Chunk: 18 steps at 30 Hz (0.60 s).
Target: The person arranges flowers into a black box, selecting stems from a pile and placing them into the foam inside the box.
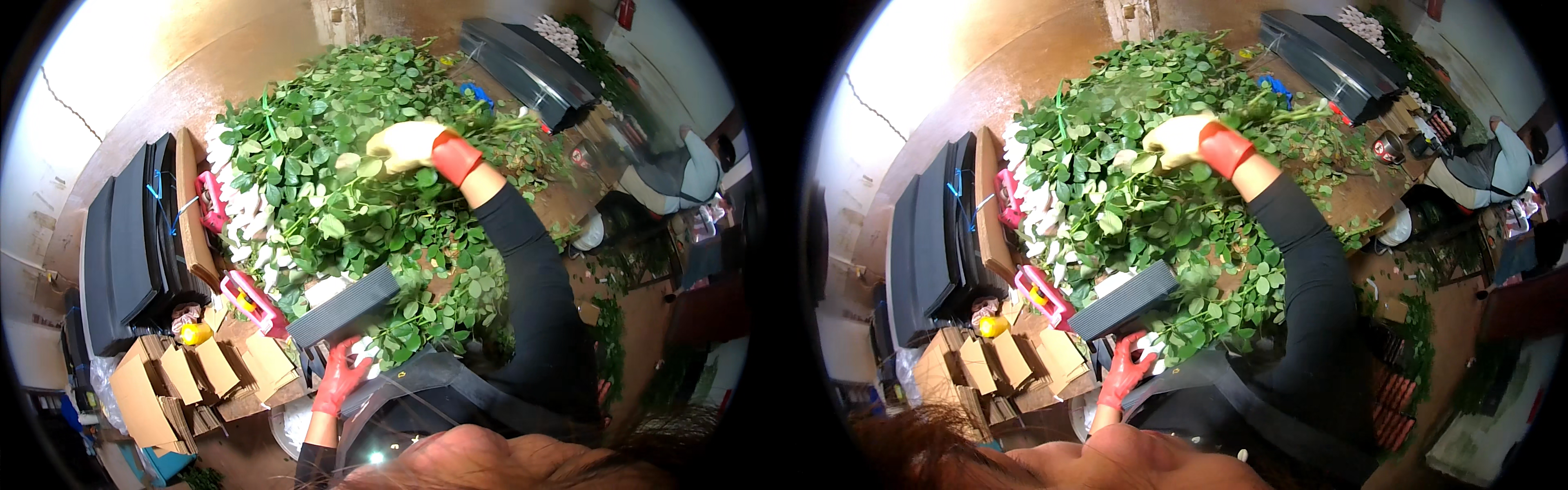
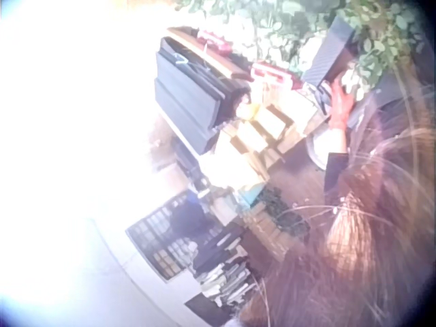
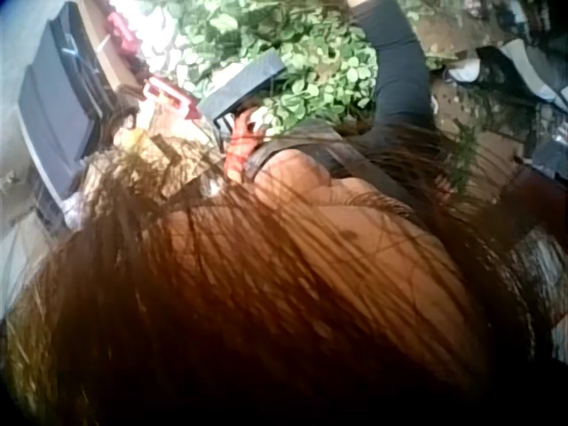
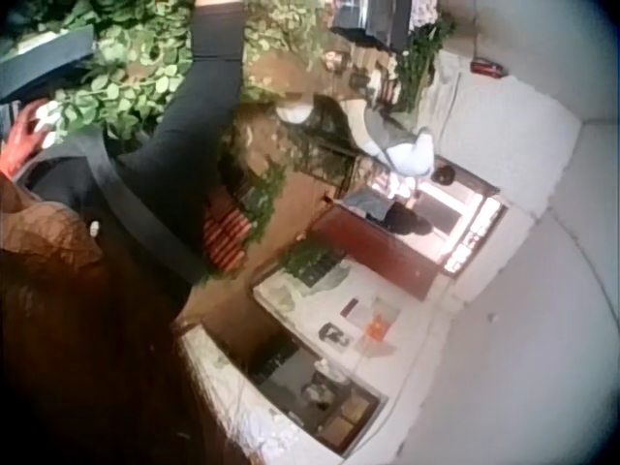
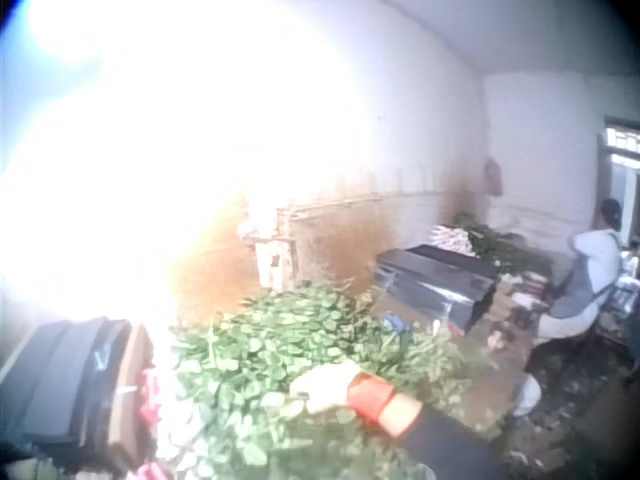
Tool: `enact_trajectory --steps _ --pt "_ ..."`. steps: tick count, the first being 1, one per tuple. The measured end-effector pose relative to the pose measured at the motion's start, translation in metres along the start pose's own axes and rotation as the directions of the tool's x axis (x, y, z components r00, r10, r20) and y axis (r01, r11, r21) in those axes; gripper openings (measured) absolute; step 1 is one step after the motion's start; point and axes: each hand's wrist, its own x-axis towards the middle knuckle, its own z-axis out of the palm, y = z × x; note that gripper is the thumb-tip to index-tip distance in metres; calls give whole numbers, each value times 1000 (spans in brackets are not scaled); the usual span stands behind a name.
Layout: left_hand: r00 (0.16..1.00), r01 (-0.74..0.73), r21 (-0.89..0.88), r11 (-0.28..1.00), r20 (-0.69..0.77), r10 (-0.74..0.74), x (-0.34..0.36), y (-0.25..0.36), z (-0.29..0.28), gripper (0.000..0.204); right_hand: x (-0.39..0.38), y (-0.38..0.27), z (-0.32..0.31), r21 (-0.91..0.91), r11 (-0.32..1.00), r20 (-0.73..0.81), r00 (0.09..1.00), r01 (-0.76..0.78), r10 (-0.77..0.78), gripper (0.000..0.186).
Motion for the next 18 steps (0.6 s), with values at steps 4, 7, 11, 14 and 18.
enact_trajectory --steps 4,7,11,14,18 --pt "999 30 -1 1000 16 -30 0 13 0 66 13 38 -12 120 975 391 912 -188 128 52" --pt "999 36 -31 999 25 -36 -1 9 -2 67 35 34 27 -383 849 150 883 -364 446 45" --pt "1000 6 -38 999 20 -5 0 0 1 67 26 37 55 -431 858 -703 699 -279 -126 24" --pt "999 25 -62 998 22 -24 -3 7 -1 66 19 17 44 39 976 -376 902 -215 214 21" --pt "999 26 -3 1000 27 -26 0 11 -2 68 29 45 69 -314 861 -54 913 -401 405 27"
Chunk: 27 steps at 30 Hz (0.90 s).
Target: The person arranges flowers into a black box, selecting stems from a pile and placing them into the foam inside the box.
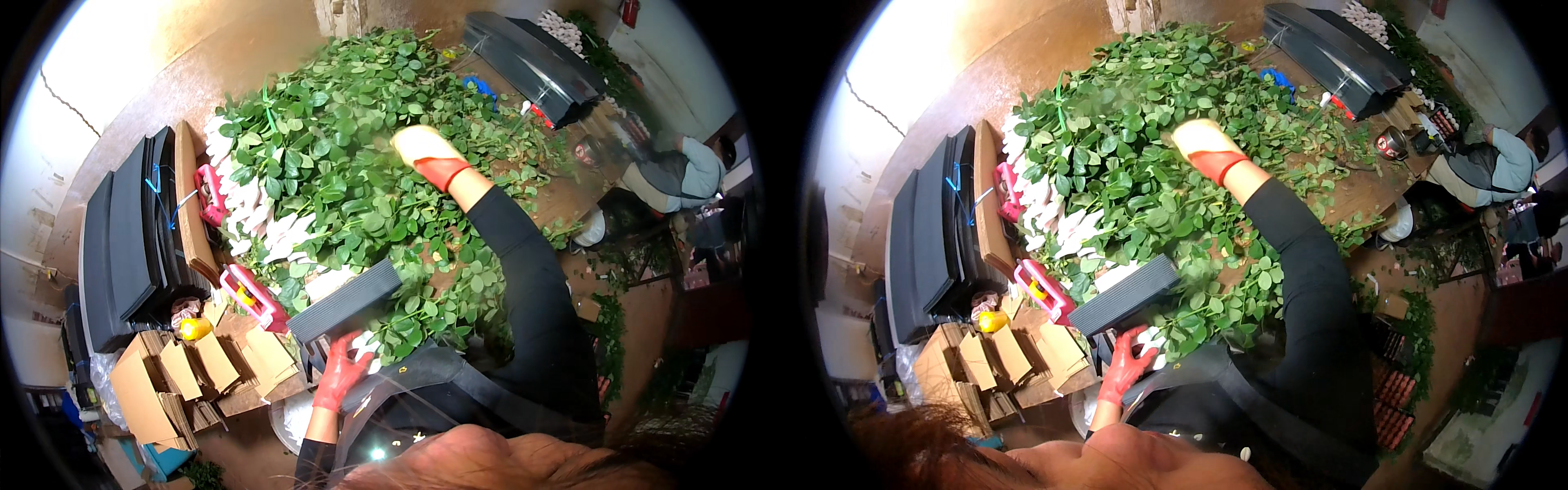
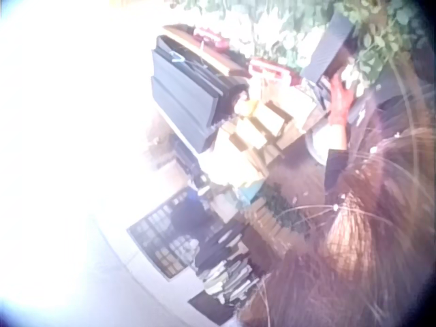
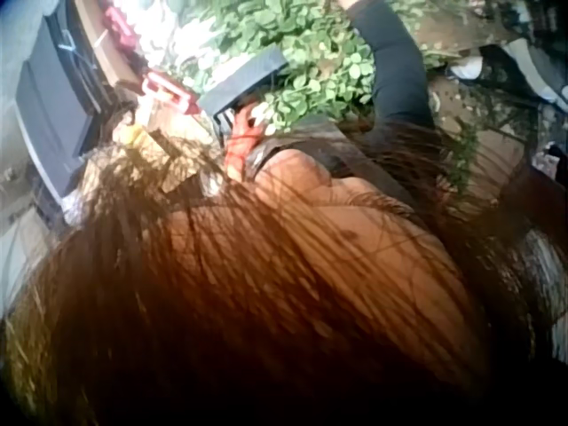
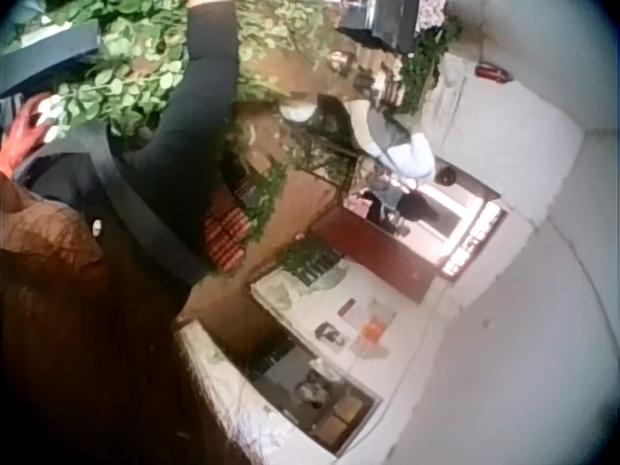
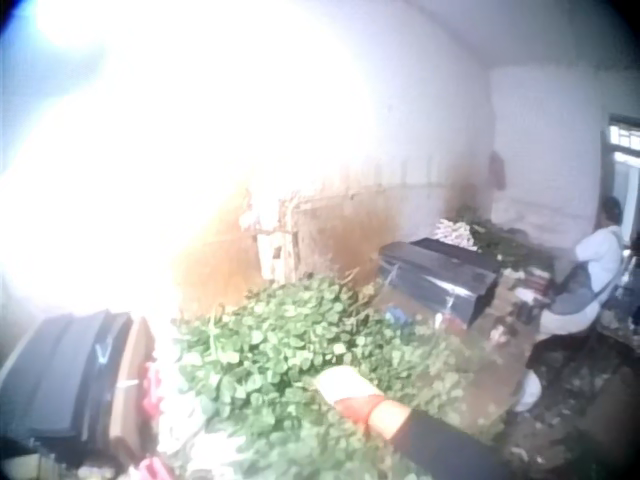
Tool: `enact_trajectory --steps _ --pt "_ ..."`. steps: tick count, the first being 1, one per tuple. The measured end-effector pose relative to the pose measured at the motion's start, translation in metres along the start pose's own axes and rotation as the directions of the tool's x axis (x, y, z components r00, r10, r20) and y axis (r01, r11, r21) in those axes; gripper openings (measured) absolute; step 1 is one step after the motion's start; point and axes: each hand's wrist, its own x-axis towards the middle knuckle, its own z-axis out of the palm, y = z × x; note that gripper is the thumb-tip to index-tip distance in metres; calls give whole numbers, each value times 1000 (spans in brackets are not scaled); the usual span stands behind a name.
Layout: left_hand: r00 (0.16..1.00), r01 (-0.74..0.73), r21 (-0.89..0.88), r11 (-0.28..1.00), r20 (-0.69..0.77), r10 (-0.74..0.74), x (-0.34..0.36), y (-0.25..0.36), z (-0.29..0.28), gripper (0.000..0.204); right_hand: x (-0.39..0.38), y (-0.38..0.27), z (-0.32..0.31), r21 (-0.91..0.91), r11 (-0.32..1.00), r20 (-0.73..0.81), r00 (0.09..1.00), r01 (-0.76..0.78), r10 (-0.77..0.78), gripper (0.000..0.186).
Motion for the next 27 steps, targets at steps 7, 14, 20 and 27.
enact_trajectory --steps 7,14,20,27 --pt "1000 0 -17 1000 -22 0 3 -10 2 68 18 -6 82 -287 958 -190 981 -17 -39 23" --pt "999 -36 30 999 13 36 7 -18 6 67 9 22 29 -95 978 -379 901 188 -210 20" --pt "1000 7 37 999 13 -7 3 -8 3 67 -18 38 -33 -55 919 -416 828 390 -376 18" --pt "976 -213 75 974 -31 216 1 8 2 53 -63 44 -45 171 703 -852 463 690 -246 22"
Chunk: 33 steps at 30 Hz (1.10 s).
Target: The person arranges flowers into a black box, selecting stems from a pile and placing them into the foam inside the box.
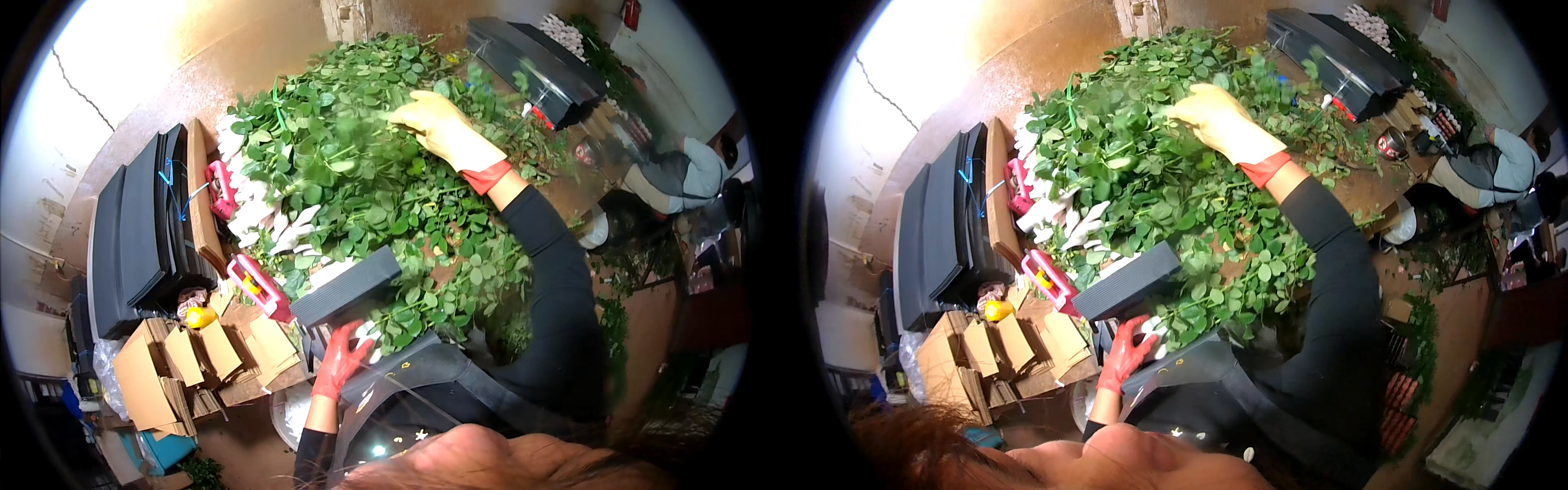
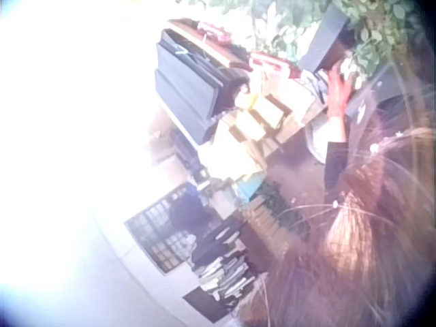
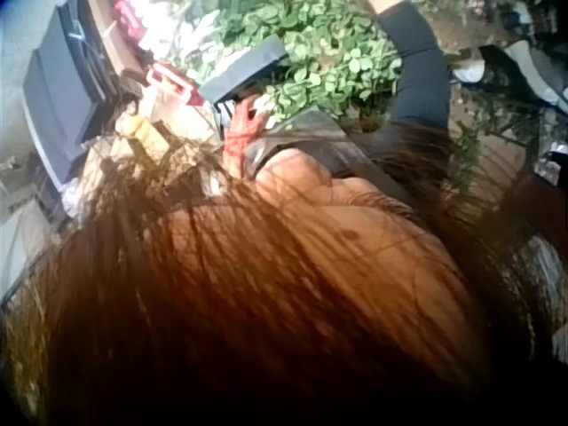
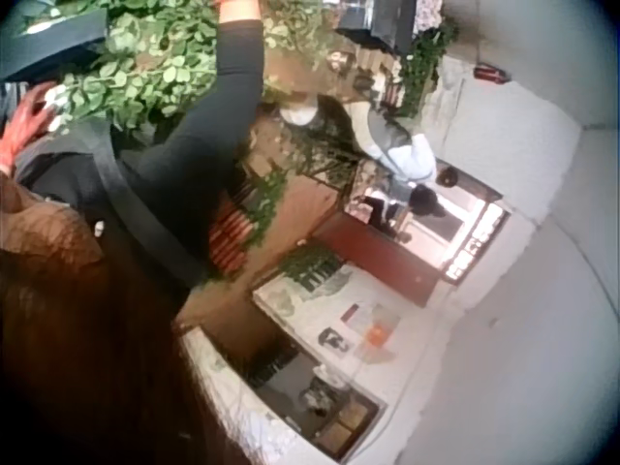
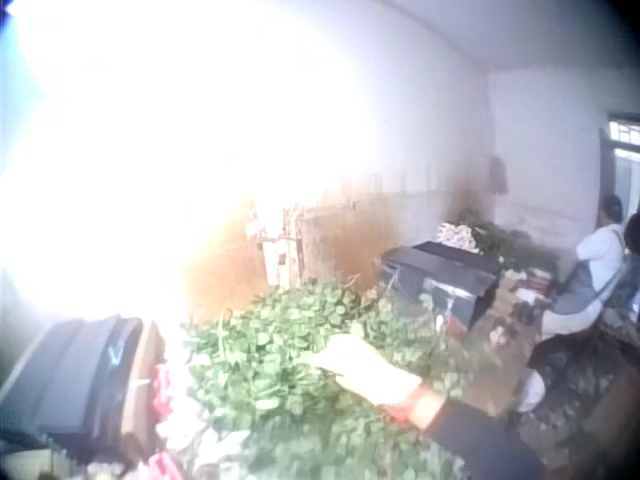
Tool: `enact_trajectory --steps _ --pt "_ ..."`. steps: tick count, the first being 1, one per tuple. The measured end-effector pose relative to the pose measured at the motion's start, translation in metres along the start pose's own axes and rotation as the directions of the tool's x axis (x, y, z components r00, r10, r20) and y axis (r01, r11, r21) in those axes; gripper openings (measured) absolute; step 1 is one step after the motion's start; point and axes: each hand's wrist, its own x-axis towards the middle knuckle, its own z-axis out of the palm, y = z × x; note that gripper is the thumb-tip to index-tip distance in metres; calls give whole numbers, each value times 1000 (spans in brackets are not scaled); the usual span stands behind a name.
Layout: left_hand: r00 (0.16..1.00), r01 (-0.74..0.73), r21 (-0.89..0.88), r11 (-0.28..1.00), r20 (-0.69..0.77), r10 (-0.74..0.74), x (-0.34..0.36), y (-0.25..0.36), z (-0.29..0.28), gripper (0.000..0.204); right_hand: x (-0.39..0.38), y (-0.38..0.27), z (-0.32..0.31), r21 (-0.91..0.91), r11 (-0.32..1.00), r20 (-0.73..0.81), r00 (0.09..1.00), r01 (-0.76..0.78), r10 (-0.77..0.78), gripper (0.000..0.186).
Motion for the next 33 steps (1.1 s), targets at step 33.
enact_trajectory --steps 33 --pt "978 119 -38 992 -170 -124 9 -43 13 65 -145 -21 38 -130 961 622 735 -244 271 10"
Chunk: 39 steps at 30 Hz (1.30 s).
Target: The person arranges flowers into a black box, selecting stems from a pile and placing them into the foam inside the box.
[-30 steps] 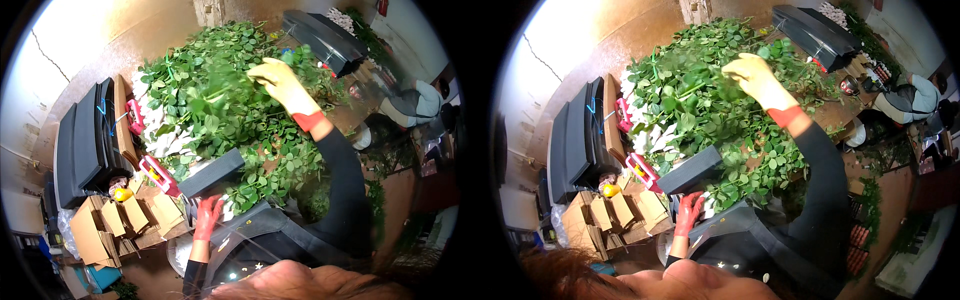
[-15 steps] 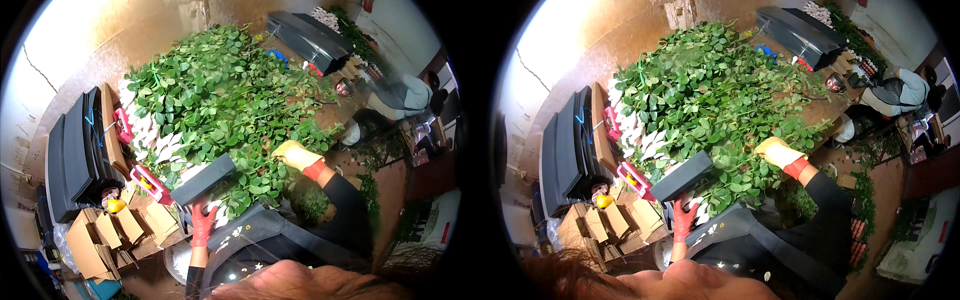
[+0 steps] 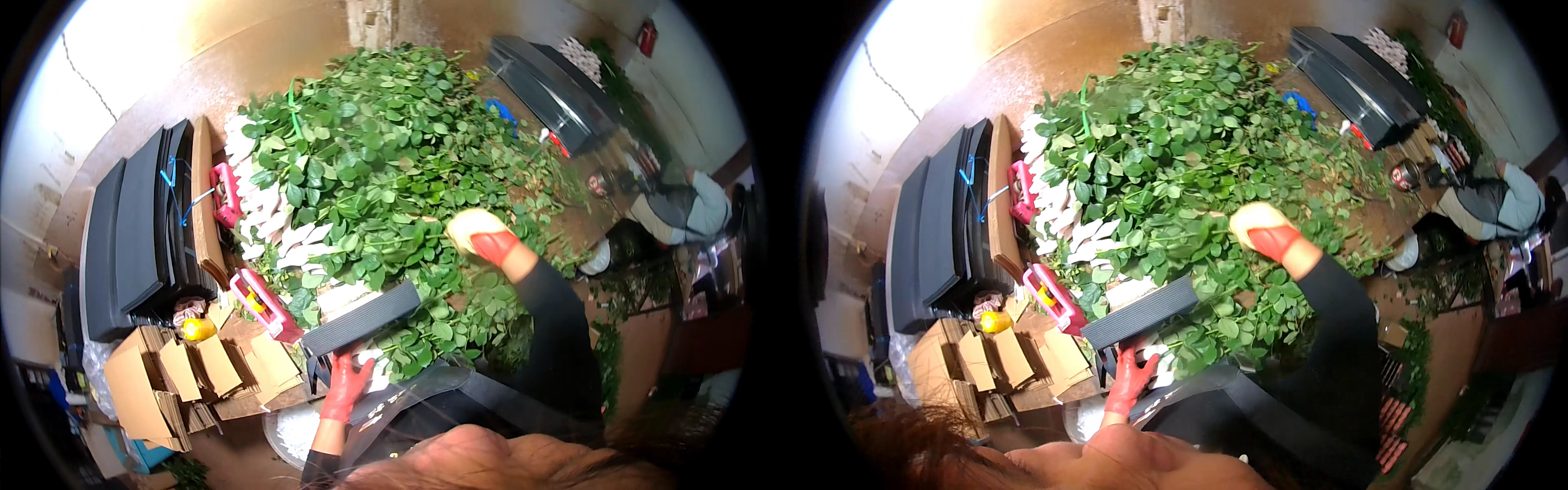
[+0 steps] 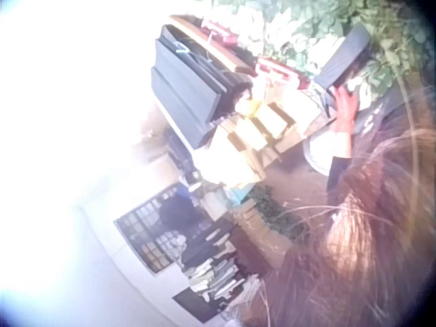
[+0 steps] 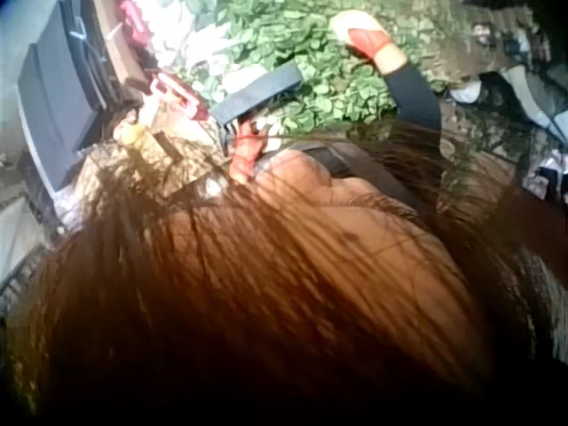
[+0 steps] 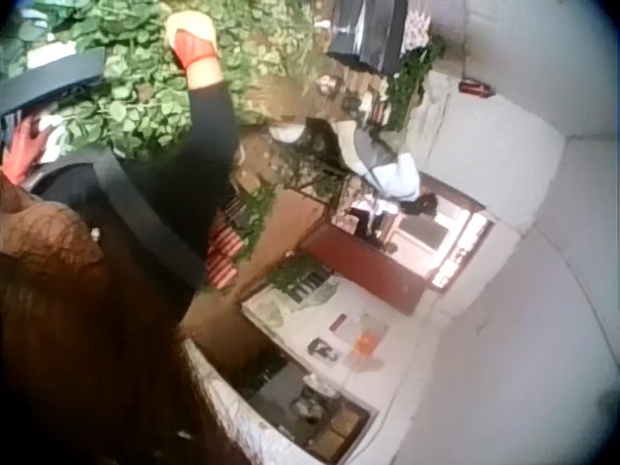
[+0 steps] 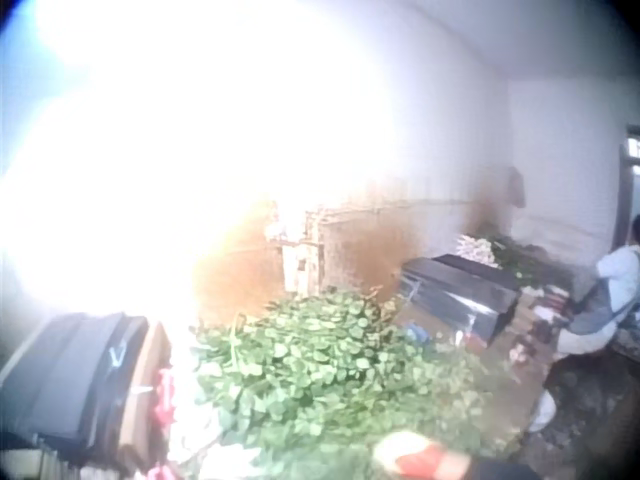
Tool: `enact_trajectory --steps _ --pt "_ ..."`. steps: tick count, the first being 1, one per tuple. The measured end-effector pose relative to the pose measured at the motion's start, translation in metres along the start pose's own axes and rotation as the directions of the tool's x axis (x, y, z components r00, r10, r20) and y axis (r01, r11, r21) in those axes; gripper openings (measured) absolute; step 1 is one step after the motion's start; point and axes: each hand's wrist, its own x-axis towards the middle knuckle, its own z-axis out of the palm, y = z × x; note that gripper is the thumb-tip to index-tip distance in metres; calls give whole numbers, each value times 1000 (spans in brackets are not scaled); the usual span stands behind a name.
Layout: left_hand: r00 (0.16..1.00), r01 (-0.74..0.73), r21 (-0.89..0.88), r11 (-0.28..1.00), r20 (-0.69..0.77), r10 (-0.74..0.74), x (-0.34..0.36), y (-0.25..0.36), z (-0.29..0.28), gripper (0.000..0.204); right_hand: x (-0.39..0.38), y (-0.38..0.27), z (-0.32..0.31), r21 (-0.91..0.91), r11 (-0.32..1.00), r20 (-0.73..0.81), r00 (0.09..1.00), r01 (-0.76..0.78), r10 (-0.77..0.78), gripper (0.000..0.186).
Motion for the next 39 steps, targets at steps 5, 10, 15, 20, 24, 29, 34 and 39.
enact_trajectory --steps 5,10,15,20,24,29,34,39 --pt "999 41 18 999 -12 -41 -2 -8 0 61 0 -44 -27 -309 913 -12 961 -266 276 16" --pt "999 21 38 999 -34 -20 -5 0 2 64 50 -15 -25 -129 977 -436 895 -167 96 14" --pt "999 37 16 999 2 -37 1 7 3 66 114 56 31 -448 807 -400 893 -384 203 21" --pt "1000 -24 -4 1000 13 24 1 4 -1 65 145 59 18 -640 700 -300 942 -316 151 14" --pt "1000 -20 -17 1000 -25 19 -10 -1 -5 61 148 5 -62 -264 962 -663 738 -67 -130 15" --pt "999 -50 -6 999 2 50 1 -1 4 65 110 37 -76 -433 894 77 984 -115 163 15" --pt "1000 -24 -39 999 7 25 1 10 -3 64 144 -11 -71 -177 980 -296 955 -95 39 21" --pt "1000 -19 52 998 -14 20 -2 -10 -1 69 242 -65 -53 -491 871 -59 997 12 -47 28"
